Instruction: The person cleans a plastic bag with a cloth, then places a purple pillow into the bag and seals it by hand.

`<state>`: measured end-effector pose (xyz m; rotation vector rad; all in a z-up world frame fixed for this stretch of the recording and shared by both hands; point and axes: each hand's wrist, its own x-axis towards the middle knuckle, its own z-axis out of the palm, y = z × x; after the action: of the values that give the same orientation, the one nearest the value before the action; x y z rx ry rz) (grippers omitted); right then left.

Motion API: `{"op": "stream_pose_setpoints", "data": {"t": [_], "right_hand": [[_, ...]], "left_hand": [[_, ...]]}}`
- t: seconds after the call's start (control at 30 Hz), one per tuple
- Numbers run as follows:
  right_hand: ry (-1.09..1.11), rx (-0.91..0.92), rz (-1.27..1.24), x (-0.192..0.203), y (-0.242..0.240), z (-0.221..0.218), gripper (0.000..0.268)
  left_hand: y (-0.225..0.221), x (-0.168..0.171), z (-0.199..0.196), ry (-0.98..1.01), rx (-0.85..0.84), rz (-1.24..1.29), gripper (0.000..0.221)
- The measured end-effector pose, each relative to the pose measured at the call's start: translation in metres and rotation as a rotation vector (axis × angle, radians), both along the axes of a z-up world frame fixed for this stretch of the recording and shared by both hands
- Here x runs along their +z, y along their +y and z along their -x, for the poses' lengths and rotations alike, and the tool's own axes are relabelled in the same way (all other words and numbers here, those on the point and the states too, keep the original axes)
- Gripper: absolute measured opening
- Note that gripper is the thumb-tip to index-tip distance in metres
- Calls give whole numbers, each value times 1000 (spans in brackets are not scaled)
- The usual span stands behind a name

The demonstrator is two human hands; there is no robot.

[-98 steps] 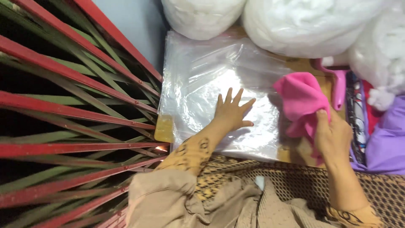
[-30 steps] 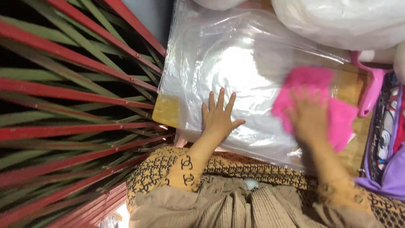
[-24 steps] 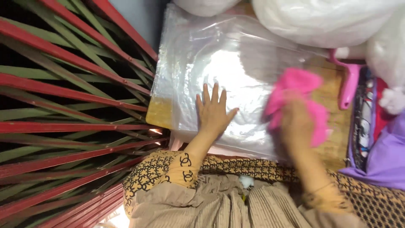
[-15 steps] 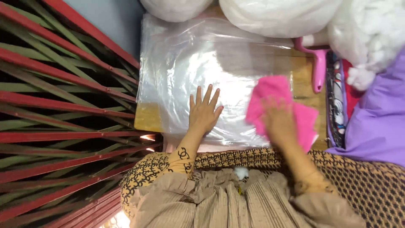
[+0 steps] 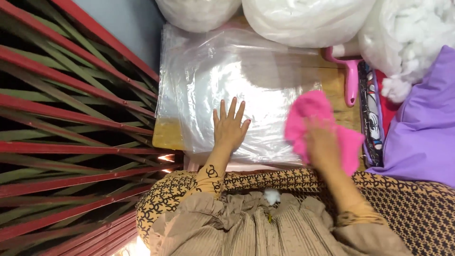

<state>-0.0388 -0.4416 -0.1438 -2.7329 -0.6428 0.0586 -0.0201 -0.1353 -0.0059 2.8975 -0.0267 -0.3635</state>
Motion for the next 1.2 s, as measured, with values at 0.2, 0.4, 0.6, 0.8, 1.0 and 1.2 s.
{"op": "stream_pose_setpoints", "data": {"t": [0.2,0.4,0.6,0.8,1.0,1.2], "right_hand": [[-86,-130,-78,58,43,-14,44],[-144,-278,-179,114,69,-39,41],[-186,-446,-266,155,16,-52,41],[28,-58,-16,116,99,-52,61],[-224,-311,-23,9,-20,-93,48],[-346,-295,-132,102,65,-68,31]], "left_hand": [[-55,71,-11,39,219,-4,57],[-88,14,-24,44,346,160,69],[-78,23,-9,-16,176,147,74],[-58,28,21,94,-26,129,79],[-8,-19,9,-85,-234,25,78],[30,-8,-42,-81,-503,-105,85]]}}
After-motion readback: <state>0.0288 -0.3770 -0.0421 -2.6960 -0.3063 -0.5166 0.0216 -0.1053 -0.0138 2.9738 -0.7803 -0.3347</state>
